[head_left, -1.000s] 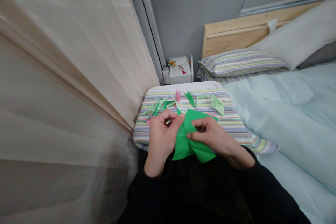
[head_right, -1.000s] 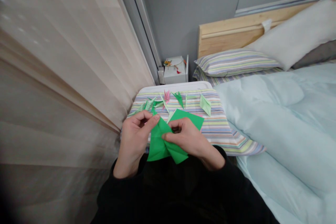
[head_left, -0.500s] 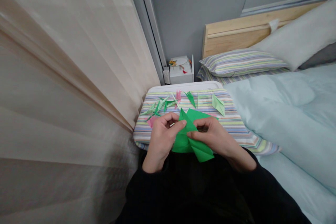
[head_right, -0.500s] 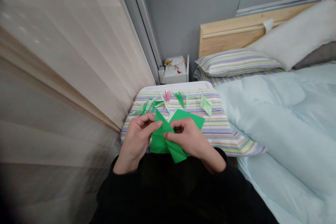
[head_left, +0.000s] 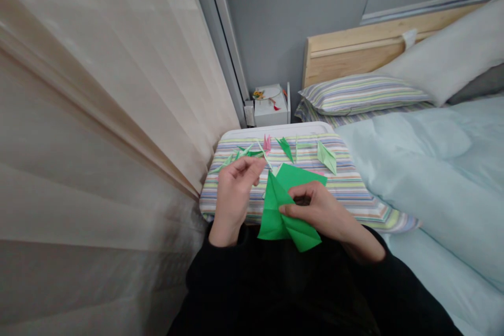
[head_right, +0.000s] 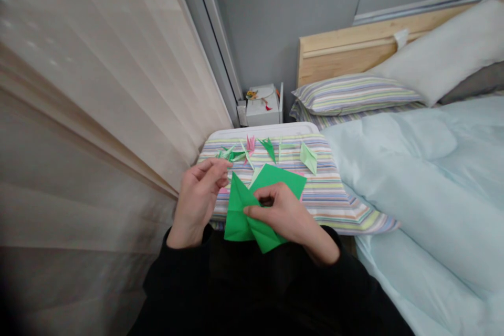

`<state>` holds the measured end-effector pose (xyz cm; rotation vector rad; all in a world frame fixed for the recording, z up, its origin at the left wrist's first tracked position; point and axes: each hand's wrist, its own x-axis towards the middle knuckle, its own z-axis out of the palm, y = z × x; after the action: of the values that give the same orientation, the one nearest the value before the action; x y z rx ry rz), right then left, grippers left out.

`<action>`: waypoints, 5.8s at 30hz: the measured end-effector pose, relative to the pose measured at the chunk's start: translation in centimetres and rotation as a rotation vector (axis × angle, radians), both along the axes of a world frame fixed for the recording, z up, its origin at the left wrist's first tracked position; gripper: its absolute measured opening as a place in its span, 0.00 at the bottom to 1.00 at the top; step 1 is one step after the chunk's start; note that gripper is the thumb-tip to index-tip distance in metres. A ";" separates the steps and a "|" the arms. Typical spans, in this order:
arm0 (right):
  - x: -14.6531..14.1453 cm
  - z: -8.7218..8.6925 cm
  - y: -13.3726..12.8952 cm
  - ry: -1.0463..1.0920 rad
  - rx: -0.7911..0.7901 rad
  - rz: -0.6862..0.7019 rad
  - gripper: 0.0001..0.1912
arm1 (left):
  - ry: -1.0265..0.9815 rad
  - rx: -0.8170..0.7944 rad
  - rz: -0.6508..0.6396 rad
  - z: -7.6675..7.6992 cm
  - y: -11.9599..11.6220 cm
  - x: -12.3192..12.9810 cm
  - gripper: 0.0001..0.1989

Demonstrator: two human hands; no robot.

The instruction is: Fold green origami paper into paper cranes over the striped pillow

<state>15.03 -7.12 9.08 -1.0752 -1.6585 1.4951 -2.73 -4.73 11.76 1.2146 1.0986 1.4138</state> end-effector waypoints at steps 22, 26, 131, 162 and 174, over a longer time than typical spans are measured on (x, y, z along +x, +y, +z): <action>1.7 2.5 -0.1 -0.082 0.189 -0.113 0.10 | -0.020 -0.160 -0.254 -1.8 -2.2 0.5 0.12; 1.6 2.4 -0.1 -0.085 0.190 -0.083 0.10 | -0.024 -0.145 -0.213 -2.1 -2.2 0.7 0.10; 0.3 1.3 1.1 0.063 -0.011 0.060 0.06 | 0.241 -0.058 -0.107 -1.4 -3.3 0.7 0.17; 0.2 0.6 0.3 -0.047 0.102 0.051 0.17 | -0.346 -0.235 0.024 -0.7 -1.8 0.6 0.11; 0.3 -0.5 0.3 -0.062 0.063 0.054 0.18 | -0.366 -0.096 0.084 -0.9 -0.8 -0.9 0.09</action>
<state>15.31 -6.86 8.58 -1.0608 -1.7780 1.4467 -3.59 -5.53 10.84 0.8082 0.9566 1.5539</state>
